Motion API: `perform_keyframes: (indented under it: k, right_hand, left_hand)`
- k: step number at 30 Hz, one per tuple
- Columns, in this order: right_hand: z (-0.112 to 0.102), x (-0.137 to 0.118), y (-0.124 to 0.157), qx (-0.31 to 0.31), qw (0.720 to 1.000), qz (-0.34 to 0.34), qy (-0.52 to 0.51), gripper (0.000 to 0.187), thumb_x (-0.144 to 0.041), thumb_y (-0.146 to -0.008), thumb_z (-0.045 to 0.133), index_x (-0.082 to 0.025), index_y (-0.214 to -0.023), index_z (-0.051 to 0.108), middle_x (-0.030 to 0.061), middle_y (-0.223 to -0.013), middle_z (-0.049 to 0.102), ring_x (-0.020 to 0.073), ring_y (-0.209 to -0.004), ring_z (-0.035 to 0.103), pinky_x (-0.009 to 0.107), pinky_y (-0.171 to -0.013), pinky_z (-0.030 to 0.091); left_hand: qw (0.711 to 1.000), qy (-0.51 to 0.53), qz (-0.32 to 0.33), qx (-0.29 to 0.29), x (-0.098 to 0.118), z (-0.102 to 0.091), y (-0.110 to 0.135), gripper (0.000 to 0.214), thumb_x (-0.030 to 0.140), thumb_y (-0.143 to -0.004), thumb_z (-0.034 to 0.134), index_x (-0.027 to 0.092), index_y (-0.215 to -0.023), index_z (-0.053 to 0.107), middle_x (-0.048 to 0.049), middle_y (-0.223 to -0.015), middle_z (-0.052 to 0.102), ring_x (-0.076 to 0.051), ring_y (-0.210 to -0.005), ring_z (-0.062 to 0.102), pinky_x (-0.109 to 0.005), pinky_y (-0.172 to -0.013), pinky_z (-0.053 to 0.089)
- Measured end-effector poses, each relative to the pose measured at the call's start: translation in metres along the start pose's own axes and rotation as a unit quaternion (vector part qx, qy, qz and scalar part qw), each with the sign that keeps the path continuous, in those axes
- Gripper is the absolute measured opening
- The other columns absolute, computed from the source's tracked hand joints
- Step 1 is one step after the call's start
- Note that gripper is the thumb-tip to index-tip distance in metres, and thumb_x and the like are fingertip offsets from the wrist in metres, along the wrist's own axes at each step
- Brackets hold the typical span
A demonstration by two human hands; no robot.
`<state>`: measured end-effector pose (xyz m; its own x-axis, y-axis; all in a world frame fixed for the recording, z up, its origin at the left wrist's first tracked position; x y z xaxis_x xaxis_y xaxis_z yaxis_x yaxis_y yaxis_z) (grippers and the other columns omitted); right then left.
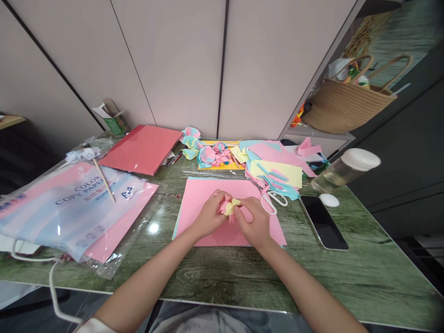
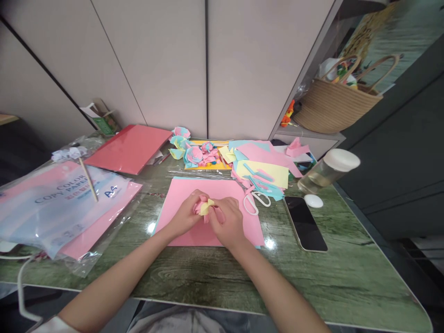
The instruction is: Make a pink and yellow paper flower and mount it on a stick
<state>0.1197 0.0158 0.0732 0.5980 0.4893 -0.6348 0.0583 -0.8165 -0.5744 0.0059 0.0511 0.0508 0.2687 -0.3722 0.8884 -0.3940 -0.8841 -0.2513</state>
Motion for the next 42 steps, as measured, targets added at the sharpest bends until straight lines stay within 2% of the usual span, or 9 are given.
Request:
perform_keyframes:
  k: [8, 15, 21, 24, 26, 30, 32, 36, 42]
  right_hand:
    - [0.014, 0.026, -0.003, -0.077, 0.971, 0.172, -0.148, 0.015, -0.03, -0.078, 0.052, -0.02, -0.078, 0.063, 0.0006, -0.077, 0.064, 0.0153, -0.075, 0.057, 0.027, -0.07, 0.043]
    - [0.02, 0.029, -0.006, -0.13, 0.957, 0.185, -0.179, 0.016, -0.031, -0.075, 0.053, -0.018, -0.075, 0.061, -0.0002, -0.07, 0.062, 0.0127, -0.066, 0.054, 0.025, -0.063, 0.042]
    - [0.022, 0.041, -0.003, -0.079, 0.947, 0.231, -0.21, 0.016, -0.033, -0.075, 0.055, -0.018, -0.073, 0.058, 0.0007, -0.069, 0.061, 0.0137, -0.065, 0.056, 0.026, -0.062, 0.044]
    - [0.022, 0.049, -0.001, -0.035, 0.928, 0.256, -0.268, 0.016, -0.033, -0.075, 0.055, -0.018, -0.074, 0.057, 0.0002, -0.068, 0.06, 0.0135, -0.065, 0.057, 0.027, -0.064, 0.045]
    - [0.022, 0.053, 0.0, -0.01, 0.919, 0.263, -0.294, 0.015, -0.033, -0.075, 0.055, -0.018, -0.074, 0.057, -0.0002, -0.068, 0.06, 0.0134, -0.066, 0.058, 0.027, -0.065, 0.046]
    - [0.022, 0.057, 0.0, -0.003, 0.912, 0.27, -0.309, 0.015, -0.033, -0.074, 0.056, -0.018, -0.075, 0.057, 0.0001, -0.069, 0.06, 0.0135, -0.065, 0.058, 0.027, -0.064, 0.047]
    - [0.021, 0.058, -0.001, -0.005, 0.913, 0.273, -0.304, 0.016, -0.034, -0.074, 0.057, -0.017, -0.074, 0.057, 0.0002, -0.068, 0.06, 0.0135, -0.064, 0.057, 0.027, -0.062, 0.047]
    - [0.02, 0.061, -0.001, -0.004, 0.917, 0.277, -0.287, 0.018, -0.036, -0.073, 0.057, -0.018, -0.074, 0.057, 0.0001, -0.068, 0.06, 0.0138, -0.065, 0.057, 0.027, -0.063, 0.046]
    - [0.02, 0.058, -0.002, -0.001, 0.925, 0.268, -0.269, 0.017, -0.035, -0.073, 0.056, -0.018, -0.072, 0.056, -0.0005, -0.067, 0.059, 0.0134, -0.065, 0.057, 0.026, -0.061, 0.046]
  left_hand:
    - [0.996, 0.02, -0.066, -0.05, -0.011, 0.002, 0.0, 0.017, 0.016, -0.061, 0.055, 0.018, -0.074, 0.044, 0.0022, -0.073, 0.046, -0.013, -0.07, 0.043, -0.023, -0.06, 0.036]
    - [0.973, 0.117, -0.153, -0.129, -0.024, 0.012, 0.008, 0.012, 0.016, -0.062, 0.051, 0.018, -0.071, 0.042, 0.0036, -0.065, 0.045, -0.011, -0.058, 0.044, -0.023, -0.052, 0.036]
    - [0.966, 0.207, -0.154, 0.0, -0.03, -0.002, -0.001, 0.054, 0.01, -0.054, 0.061, 0.023, -0.104, 0.045, -0.0004, -0.091, 0.05, -0.012, -0.075, 0.05, -0.024, -0.065, 0.041]
    - [0.916, 0.347, -0.183, 0.087, -0.037, -0.013, -0.002, 0.06, 0.021, -0.061, 0.065, 0.03, -0.114, 0.04, -0.0036, -0.114, 0.045, -0.014, -0.093, 0.049, -0.027, -0.074, 0.041]
    - [0.862, 0.442, -0.227, 0.097, -0.044, -0.012, 0.0, 0.049, 0.031, -0.066, 0.063, 0.029, -0.112, 0.045, -0.0039, -0.11, 0.049, -0.014, -0.089, 0.051, -0.027, -0.073, 0.041]
    - [0.791, 0.538, -0.288, -0.048, -0.038, 0.013, 0.005, 0.033, 0.043, -0.071, 0.056, 0.016, -0.089, 0.06, -0.0055, -0.079, 0.056, -0.011, -0.061, 0.049, -0.027, -0.063, 0.041]
    - [0.81, 0.522, -0.261, -0.055, -0.033, 0.013, 0.004, 0.026, 0.034, -0.07, 0.06, 0.016, -0.09, 0.06, -0.0046, -0.082, 0.056, -0.009, -0.06, 0.049, -0.026, -0.063, 0.041]
    - [0.862, 0.457, -0.218, -0.019, -0.028, 0.01, 0.002, 0.044, 0.022, -0.062, 0.068, 0.02, -0.103, 0.054, -0.0043, -0.091, 0.056, -0.013, -0.076, 0.055, -0.026, -0.071, 0.041]
    - [0.888, 0.406, -0.213, -0.02, -0.023, 0.012, 0.004, 0.052, 0.021, -0.058, 0.072, 0.02, -0.104, 0.049, -0.0038, -0.09, 0.056, -0.015, -0.075, 0.058, -0.027, -0.069, 0.042]
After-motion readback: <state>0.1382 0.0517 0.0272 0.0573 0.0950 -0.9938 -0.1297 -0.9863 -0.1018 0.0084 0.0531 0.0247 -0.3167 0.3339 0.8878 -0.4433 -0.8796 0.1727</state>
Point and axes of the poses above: each hand's wrist, its own y-axis away from the middle knuckle, its own z-axis out of the palm, x = y × z, the point moved 7 cm from there along -y, towards the middle knuckle
